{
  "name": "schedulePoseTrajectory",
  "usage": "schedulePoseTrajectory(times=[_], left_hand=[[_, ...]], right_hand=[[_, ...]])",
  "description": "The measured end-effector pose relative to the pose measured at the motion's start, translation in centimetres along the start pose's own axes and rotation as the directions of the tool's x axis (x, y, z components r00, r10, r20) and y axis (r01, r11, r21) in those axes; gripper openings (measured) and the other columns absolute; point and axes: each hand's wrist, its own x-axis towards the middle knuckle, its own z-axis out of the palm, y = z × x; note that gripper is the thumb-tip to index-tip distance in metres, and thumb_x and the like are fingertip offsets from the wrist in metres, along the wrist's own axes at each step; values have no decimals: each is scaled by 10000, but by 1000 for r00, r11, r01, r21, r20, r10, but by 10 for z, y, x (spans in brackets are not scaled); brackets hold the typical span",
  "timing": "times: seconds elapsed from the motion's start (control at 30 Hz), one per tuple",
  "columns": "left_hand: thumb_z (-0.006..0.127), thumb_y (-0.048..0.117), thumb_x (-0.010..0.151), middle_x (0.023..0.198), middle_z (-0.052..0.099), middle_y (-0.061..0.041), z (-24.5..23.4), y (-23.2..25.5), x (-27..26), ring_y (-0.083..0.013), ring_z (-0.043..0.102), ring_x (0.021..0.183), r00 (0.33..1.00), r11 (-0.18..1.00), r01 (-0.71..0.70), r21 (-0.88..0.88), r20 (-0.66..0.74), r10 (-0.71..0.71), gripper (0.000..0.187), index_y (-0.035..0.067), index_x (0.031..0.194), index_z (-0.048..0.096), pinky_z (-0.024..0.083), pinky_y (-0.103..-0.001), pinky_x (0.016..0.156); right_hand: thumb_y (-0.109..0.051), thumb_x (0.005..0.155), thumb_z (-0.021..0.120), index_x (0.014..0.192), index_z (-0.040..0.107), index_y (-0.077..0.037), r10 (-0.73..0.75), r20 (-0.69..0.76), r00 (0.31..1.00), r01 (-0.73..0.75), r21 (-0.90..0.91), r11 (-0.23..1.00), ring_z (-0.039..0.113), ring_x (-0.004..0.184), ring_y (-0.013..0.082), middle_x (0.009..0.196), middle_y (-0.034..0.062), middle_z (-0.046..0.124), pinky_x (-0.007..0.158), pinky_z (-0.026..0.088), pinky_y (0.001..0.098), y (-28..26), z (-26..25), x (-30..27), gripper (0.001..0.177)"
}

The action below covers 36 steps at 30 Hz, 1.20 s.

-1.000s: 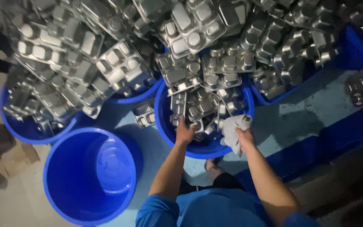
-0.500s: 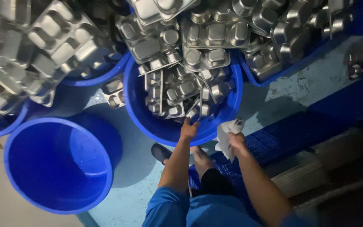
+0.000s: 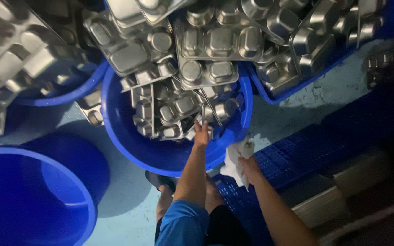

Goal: The person wipes stainless steel compartmentalized trays with a white cloth, picking them from a large pile and placing them into a blue bin. The person handles the trays one at a time, wiping both sides before stacking them.

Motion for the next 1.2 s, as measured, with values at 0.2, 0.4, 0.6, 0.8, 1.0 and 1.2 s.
schedulePoseTrajectory(times=[0.2,0.4,0.6,0.8,1.0,1.2], left_hand=[[471,487,993,1217,648,-240,6,-12,-10,-394,650,1039,993,993,32,-114,-106,-45,629,56,1451,459,511,-460,883],[405,508,1040,1101,715,-193,-22,-38,-57,-349,672,1008,944,995,-98,2,-316,94,584,12,1246,636,504,-425,907],[358,492,1049,1065,745,-170,-83,-53,-91,-295,683,985,938,987,-135,-84,-331,100,606,-4,1125,698,499,-403,904],[362,573,1117,965,701,-301,-155,-52,-107,-343,639,849,937,980,103,-169,-314,-152,797,-136,1029,716,499,-469,823],[426,650,976,1312,657,-106,-224,-44,-125,-243,635,1143,988,726,71,-684,-53,-146,759,49,1417,566,491,-383,1000],[340,775,901,1415,601,-154,-288,-15,-136,-344,579,1287,983,609,101,-786,172,59,936,59,1493,446,430,-488,1106]], right_hand=[[-265,952,678,1163,700,60,11,29,1000,-2,-277,961,662,768,250,946,169,718,641,513,380,-15,3,19,388],[-219,898,680,1267,685,-80,-243,79,967,243,-2,970,680,965,195,1108,78,734,827,549,384,-4,11,25,394],[-267,944,643,1269,694,-55,-434,143,890,452,-137,882,676,1076,217,1174,109,743,931,518,372,5,15,29,391],[-318,932,595,1223,713,-26,-304,192,933,340,-198,919,707,1018,261,1078,148,764,890,534,389,7,26,34,429],[-340,950,620,1038,735,-25,-112,464,879,-20,271,962,699,903,283,953,140,742,793,566,425,5,58,34,346],[-520,994,578,1305,598,-138,-302,364,881,44,573,818,641,1035,209,1156,70,649,873,549,396,-11,117,30,493]])
